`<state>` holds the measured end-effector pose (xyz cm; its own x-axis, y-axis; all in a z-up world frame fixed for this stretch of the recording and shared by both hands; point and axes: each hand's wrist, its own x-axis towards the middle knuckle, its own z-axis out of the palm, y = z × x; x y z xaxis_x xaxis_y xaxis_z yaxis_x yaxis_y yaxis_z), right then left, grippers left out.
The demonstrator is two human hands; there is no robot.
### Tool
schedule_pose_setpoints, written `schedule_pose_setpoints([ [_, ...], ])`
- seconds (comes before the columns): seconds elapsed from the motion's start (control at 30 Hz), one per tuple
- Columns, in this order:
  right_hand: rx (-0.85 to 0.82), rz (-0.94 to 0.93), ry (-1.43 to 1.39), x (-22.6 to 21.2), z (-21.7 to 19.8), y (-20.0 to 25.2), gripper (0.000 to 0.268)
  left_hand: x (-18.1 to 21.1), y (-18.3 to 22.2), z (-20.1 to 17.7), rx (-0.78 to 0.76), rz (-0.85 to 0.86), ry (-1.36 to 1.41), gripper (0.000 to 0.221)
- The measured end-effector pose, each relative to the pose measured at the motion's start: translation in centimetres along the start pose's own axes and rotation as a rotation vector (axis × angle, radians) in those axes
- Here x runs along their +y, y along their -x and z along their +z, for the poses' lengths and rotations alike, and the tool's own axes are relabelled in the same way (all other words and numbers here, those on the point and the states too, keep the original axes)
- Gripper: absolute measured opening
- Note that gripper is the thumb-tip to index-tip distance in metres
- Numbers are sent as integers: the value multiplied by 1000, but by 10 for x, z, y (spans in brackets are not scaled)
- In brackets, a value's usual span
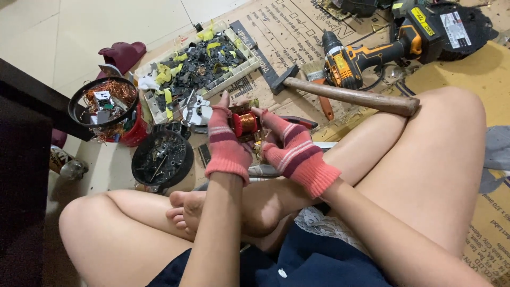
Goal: A person sitting on the floor uses pliers and a hammer to disassemble a small electronic transformer on a cardboard workspace.
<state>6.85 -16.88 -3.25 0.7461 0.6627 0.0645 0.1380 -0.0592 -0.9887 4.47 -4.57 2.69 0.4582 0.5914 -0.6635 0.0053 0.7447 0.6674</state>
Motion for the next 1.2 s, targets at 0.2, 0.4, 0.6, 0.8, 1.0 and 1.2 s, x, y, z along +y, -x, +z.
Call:
schedule_pose_setpoints([
  [0.2,-3,-9,67,5,-2,-2,58,5,2,0,3,-10,-38,87],
  [0.4,6,72,52,4,5,-2,52,-2,-8,-7,14,-20,-66,93],
  [0.6,-177,282,131,-37,1,9,62,-24,-40,-61,23,-14,237,71],
  [0.8,-260,313,196,-32,20,10,64,-15,-31,-71,32,23,353,48],
  [1.0,-32,695,69,-78,23,8,63,-27,-21,-51,-17,24,15,67],
  [1.2,-118,472,224,-52,17,3,55,-42,-2,-34,13,-29,-112,69],
])
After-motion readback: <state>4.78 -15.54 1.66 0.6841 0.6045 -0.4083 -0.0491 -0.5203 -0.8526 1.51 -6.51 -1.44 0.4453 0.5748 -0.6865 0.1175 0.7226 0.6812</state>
